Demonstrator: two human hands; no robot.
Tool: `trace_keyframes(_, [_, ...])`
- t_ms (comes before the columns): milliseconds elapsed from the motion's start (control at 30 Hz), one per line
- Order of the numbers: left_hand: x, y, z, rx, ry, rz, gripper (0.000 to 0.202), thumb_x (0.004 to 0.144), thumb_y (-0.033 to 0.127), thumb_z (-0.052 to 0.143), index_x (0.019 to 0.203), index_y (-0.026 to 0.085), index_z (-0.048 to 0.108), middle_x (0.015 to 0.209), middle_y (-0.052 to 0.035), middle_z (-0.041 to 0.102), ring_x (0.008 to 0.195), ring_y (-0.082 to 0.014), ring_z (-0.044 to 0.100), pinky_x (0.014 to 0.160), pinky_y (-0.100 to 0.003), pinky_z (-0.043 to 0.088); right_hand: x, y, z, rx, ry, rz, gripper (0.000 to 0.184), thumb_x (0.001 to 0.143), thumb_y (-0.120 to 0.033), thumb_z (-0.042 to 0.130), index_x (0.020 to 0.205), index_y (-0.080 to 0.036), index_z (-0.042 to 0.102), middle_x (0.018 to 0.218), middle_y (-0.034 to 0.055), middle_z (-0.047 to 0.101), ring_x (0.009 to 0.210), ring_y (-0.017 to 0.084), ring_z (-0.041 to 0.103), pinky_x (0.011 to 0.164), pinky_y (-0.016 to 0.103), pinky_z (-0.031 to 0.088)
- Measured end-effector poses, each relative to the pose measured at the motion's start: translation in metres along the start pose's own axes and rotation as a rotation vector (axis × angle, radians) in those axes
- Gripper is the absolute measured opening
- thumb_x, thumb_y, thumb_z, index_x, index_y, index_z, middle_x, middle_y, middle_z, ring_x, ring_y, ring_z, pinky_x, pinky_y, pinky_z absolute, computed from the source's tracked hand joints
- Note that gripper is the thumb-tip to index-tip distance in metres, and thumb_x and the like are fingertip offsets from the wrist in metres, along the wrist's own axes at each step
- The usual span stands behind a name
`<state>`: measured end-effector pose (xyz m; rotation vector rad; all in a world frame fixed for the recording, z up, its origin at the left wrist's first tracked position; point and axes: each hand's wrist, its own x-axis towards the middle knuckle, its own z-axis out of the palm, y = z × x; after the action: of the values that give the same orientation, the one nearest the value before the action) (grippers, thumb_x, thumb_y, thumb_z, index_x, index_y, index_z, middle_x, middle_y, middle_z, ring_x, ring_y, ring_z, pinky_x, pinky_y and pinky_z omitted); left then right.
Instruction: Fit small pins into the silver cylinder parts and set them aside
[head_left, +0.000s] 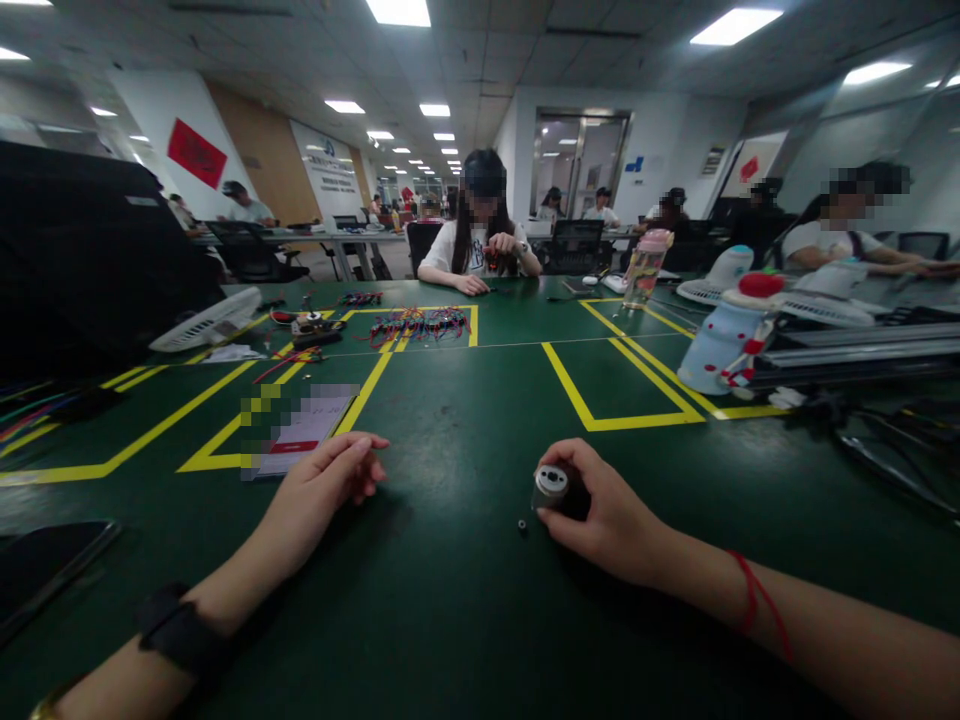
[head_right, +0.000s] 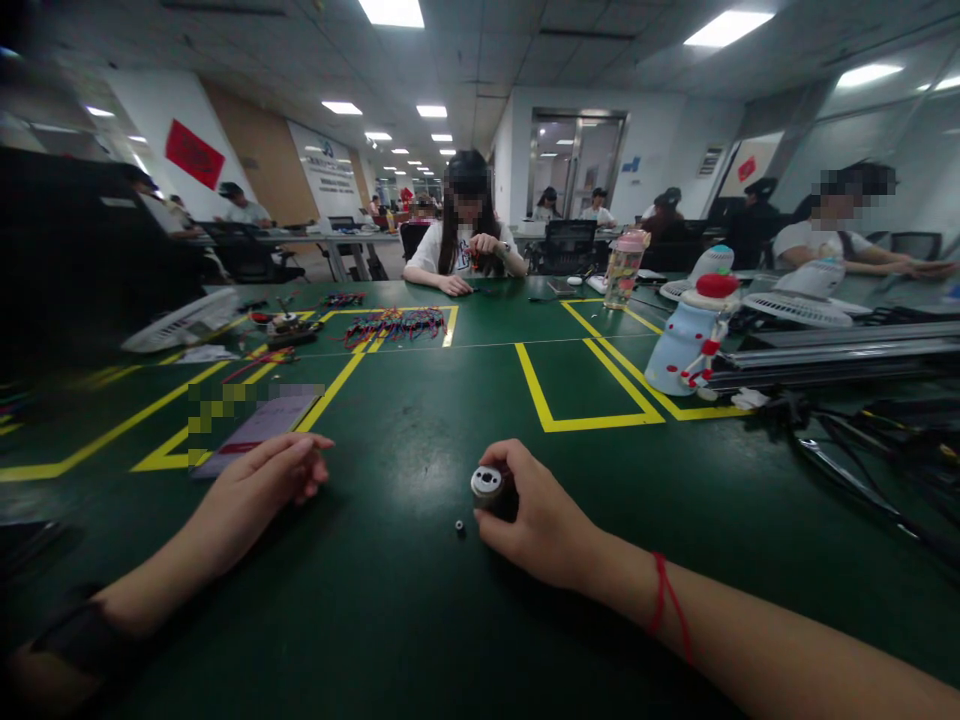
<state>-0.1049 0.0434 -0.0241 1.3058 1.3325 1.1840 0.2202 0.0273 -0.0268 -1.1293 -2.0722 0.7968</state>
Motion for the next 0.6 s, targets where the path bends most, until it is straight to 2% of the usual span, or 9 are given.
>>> trace_keyframes(100, [0.0, -0.003, 0.001, -0.077, 0.055, 0.003, 0.026, 0.081, 0.038, 0.061, 0.097, 0.018, 0.065, 0.068, 0.0004, 0.064, 0.057, -0.0133, 0.056, 0.051, -0.023, 0.043, 0.001, 0.006, -0.013, -0.058, 0.096, 0.016, 0.038, 0.077, -0.029, 0.063, 0.11, -0.02, 0.046, 0.105, 0.0063, 0.057, 0.091, 0.015, 0.056, 0.08, 0.031, 0.049])
trace_keyframes(167, [0.0, -0.004, 0.003, -0.116, 0.074, 0.016, 0.024, 0.08, 0.035, 0.064, 0.097, 0.019, 0.062, 0.066, 0.0018, 0.063, 0.055, -0.0124, 0.055, 0.05, -0.022, 0.042, -0.001, 0.016, -0.033, -0.118, 0.188, 0.073, 0.04, 0.078, -0.035, 0.063, 0.111, -0.019, 0.046, 0.107, 0.0081, 0.057, 0.093, 0.017, 0.057, 0.082, 0.033, 0.05])
trace_keyframes(300, [0.001, -0.004, 0.003, -0.21, 0.088, 0.015, 0.02, 0.079, 0.032, 0.065, 0.094, 0.021, 0.057, 0.062, 0.0043, 0.062, 0.053, -0.0114, 0.053, 0.05, -0.021, 0.041, -0.02, 0.056, -0.098, -0.389, 0.403, 0.301, 0.052, 0.075, -0.047, 0.062, 0.115, -0.018, 0.047, 0.107, 0.0116, 0.058, 0.091, 0.022, 0.059, 0.078, 0.036, 0.05])
trace_keyframes(433, [0.0, -0.004, 0.003, -0.176, 0.057, -0.005, 0.018, 0.079, 0.031, 0.065, 0.092, 0.021, 0.057, 0.064, 0.0038, 0.062, 0.055, -0.0118, 0.055, 0.051, -0.022, 0.043, -0.051, 0.103, -0.166, -0.714, 0.494, 0.507, 0.053, 0.07, -0.051, 0.061, 0.111, -0.019, 0.048, 0.11, 0.0146, 0.057, 0.093, 0.027, 0.06, 0.079, 0.041, 0.048])
trace_keyframes(533, [0.0, -0.005, 0.002, -0.157, 0.049, -0.003, 0.018, 0.079, 0.031, 0.065, 0.092, 0.02, 0.058, 0.065, 0.0033, 0.063, 0.055, -0.0123, 0.056, 0.052, -0.023, 0.044, -0.065, 0.128, -0.198, -0.774, 0.541, 0.621, 0.053, 0.064, -0.054, 0.063, 0.102, -0.02, 0.049, 0.1, 0.0149, 0.058, 0.081, 0.029, 0.06, 0.07, 0.043, 0.049])
trace_keyframes(600, [0.0, -0.006, 0.001, -0.154, 0.047, 0.01, 0.019, 0.079, 0.031, 0.065, 0.093, 0.02, 0.058, 0.066, 0.0027, 0.063, 0.056, -0.0123, 0.056, 0.052, -0.023, 0.044, -0.068, 0.134, -0.207, -0.796, 0.544, 0.657, 0.054, 0.062, -0.055, 0.064, 0.1, -0.019, 0.049, 0.092, 0.0138, 0.058, 0.074, 0.026, 0.06, 0.064, 0.041, 0.049])
